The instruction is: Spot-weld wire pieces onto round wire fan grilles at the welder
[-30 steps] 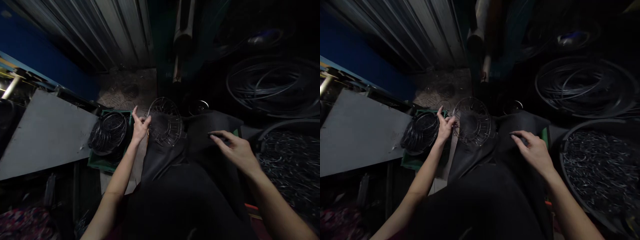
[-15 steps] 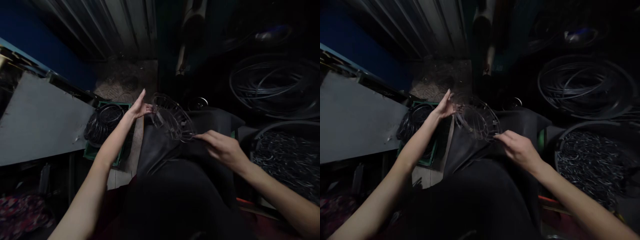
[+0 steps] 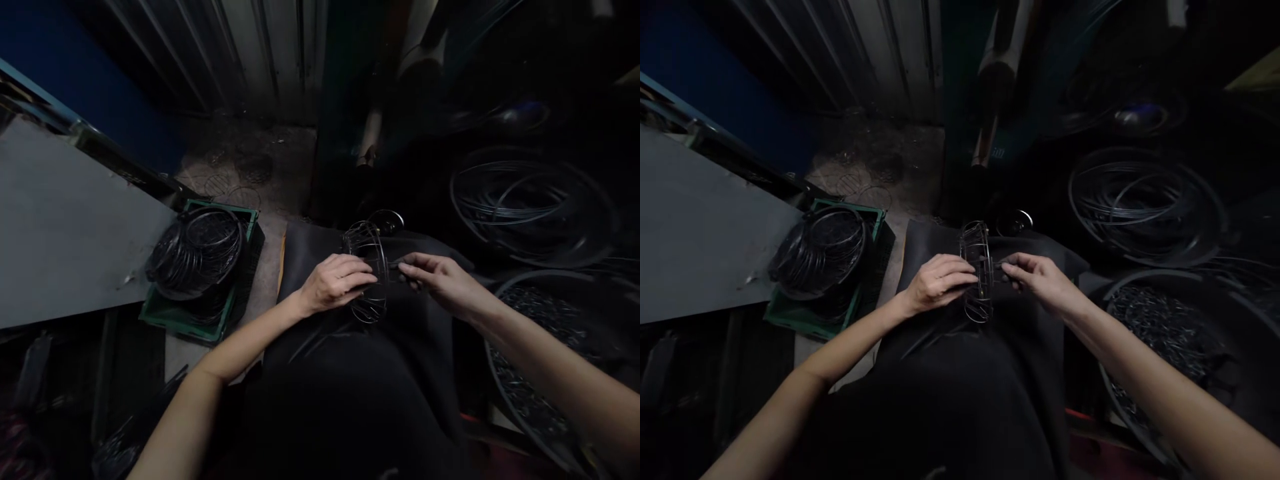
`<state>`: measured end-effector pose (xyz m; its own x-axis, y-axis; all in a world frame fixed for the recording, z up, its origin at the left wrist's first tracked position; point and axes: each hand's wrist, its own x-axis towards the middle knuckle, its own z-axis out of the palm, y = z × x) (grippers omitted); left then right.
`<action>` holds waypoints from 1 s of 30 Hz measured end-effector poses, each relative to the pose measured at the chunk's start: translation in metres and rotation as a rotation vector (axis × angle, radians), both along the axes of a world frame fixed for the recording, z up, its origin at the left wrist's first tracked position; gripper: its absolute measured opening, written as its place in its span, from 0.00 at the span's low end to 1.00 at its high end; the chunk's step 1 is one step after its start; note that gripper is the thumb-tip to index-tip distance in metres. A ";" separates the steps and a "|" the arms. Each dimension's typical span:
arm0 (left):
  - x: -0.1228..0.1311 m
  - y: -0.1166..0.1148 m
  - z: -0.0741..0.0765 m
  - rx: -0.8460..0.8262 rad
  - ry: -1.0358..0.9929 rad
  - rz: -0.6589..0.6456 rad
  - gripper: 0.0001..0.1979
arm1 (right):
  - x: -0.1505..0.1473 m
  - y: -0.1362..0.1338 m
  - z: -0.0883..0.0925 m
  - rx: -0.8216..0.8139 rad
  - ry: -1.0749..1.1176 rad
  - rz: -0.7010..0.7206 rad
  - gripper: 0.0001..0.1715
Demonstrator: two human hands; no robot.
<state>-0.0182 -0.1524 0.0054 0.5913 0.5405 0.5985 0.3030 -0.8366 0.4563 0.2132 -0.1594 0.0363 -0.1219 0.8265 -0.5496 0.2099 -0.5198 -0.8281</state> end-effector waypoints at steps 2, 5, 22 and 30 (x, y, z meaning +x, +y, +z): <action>0.002 0.016 0.004 0.104 0.088 -0.076 0.10 | -0.001 0.002 0.006 -0.018 -0.008 0.035 0.30; 0.003 0.037 0.012 0.193 0.228 -0.193 0.12 | -0.004 0.004 0.014 -0.047 0.000 0.094 0.30; 0.012 0.017 0.024 0.344 0.502 -0.220 0.08 | -0.025 -0.001 0.014 0.074 -0.274 0.454 0.25; -0.019 -0.027 0.008 0.195 0.645 -0.368 0.08 | 0.019 0.015 0.035 0.033 -0.260 -0.024 0.25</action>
<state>-0.0368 -0.1793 0.0137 0.9773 0.1608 0.1378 0.1451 -0.9824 0.1174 0.2319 -0.1447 0.0709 0.0396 0.8453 -0.5328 0.4061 -0.5008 -0.7644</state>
